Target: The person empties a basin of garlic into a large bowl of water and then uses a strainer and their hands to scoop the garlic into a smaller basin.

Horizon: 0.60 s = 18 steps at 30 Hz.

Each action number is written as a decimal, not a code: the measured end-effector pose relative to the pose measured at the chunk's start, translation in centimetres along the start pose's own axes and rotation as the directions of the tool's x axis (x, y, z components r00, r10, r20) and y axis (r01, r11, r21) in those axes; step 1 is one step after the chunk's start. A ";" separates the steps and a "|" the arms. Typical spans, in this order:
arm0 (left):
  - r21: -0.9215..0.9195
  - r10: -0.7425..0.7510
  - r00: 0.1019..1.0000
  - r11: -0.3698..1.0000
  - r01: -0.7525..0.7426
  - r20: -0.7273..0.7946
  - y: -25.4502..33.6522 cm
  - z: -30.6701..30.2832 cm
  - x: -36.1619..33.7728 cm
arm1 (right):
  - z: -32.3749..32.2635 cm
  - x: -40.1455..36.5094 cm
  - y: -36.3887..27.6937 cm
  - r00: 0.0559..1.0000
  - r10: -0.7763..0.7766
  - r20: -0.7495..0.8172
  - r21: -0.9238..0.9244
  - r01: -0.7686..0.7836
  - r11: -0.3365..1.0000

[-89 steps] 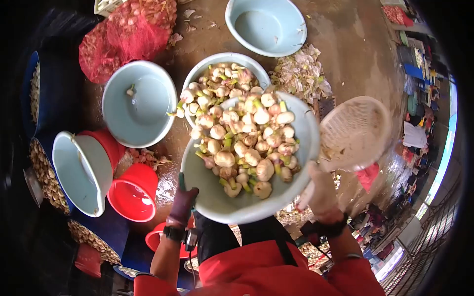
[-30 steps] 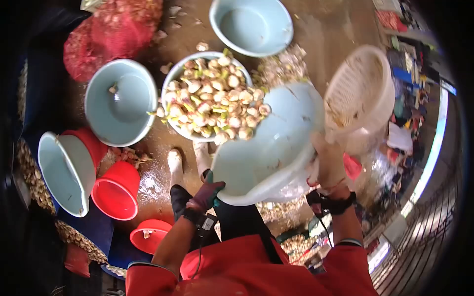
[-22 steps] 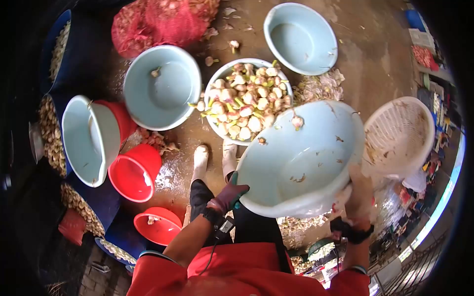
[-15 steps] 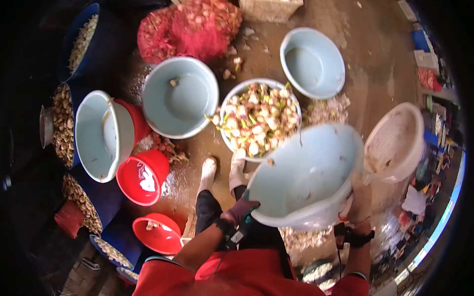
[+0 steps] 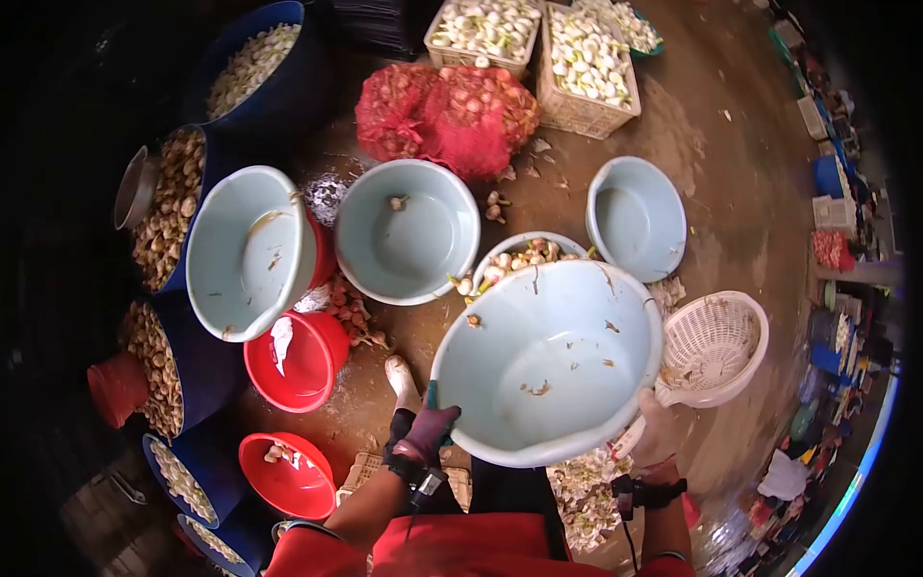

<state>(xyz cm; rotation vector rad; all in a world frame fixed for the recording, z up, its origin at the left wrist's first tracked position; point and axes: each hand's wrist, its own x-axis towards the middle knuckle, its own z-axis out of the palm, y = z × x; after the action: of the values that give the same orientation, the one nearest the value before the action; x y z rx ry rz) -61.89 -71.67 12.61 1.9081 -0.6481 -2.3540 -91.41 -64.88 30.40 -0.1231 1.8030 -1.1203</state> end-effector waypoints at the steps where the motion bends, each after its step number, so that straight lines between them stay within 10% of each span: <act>1: -0.011 0.012 1.000 1.000 -0.012 -0.007 0.5 -1.3 -0.2 | 1.3 -0.3 -0.4 1.000 -0.010 0.015 -0.005 0.010 1.000; 4: -0.131 0.012 1.000 0.991 -0.015 -0.023 1.7 -5.6 -1.4 | 5.0 -1.1 -1.4 0.996 0.045 0.076 -0.146 -0.033 0.989; 10: -0.302 0.074 0.997 0.951 -0.062 0.030 1.3 -14.0 -4.8 | 12.3 0.1 -1.1 0.977 -0.038 0.208 0.259 -0.018 0.966; 18: -0.640 0.020 0.996 0.765 -0.074 -0.091 -3.8 -26.3 -11.0 | 20.5 3.9 -1.6 0.977 -0.057 0.204 0.354 -0.020 0.935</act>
<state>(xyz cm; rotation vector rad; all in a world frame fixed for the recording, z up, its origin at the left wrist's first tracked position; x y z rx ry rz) -33.60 -72.65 17.41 1.6135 0.1325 -2.0598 -78.30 -80.77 26.79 -0.0420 1.3902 -1.3745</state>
